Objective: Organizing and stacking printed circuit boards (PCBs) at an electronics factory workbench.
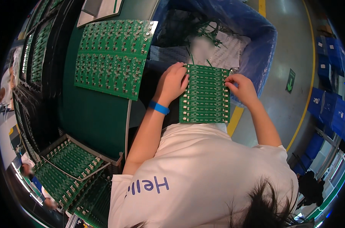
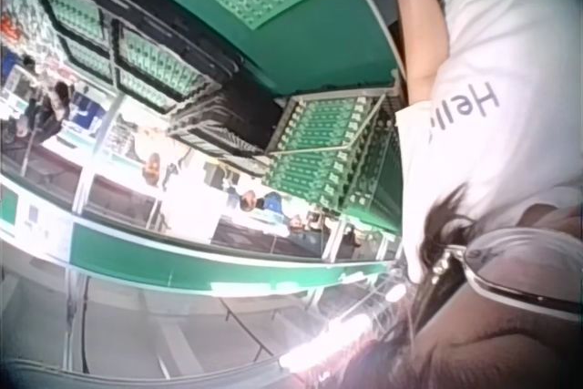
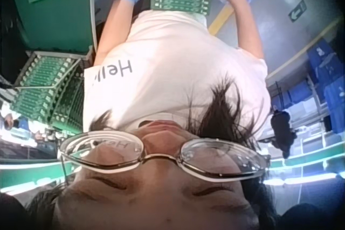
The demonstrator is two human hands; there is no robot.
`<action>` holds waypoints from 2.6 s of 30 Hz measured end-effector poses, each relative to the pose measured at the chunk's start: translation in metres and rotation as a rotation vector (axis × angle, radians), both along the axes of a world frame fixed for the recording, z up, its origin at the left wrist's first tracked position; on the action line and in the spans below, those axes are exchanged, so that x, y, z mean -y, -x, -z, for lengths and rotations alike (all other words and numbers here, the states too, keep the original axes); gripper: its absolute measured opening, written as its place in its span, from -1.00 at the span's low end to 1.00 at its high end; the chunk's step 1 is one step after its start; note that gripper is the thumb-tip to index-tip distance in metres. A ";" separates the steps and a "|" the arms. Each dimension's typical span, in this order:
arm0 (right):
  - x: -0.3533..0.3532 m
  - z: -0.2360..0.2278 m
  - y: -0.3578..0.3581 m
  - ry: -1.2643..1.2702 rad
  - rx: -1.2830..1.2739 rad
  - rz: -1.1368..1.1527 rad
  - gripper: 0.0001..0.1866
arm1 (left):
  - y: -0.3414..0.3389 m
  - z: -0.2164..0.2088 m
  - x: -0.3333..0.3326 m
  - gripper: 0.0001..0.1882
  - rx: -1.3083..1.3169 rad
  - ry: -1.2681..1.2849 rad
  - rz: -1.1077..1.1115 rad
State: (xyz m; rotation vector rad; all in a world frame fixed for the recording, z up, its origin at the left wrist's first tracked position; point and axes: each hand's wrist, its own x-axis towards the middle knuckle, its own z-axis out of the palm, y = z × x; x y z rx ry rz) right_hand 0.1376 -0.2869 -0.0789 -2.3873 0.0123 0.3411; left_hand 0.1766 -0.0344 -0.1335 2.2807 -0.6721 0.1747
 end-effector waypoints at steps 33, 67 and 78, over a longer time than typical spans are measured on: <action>-0.004 0.003 0.015 0.098 0.209 -0.054 -0.84 | 0.017 -0.006 0.004 -0.80 -0.074 -0.023 -0.042; -0.011 -0.013 0.029 0.112 0.033 -0.196 -0.90 | 0.028 -0.004 0.016 -0.84 0.114 -0.104 -0.186; -0.010 -0.012 0.028 0.026 0.033 0.034 -0.87 | 0.021 -0.009 0.015 -0.73 0.062 0.045 -0.197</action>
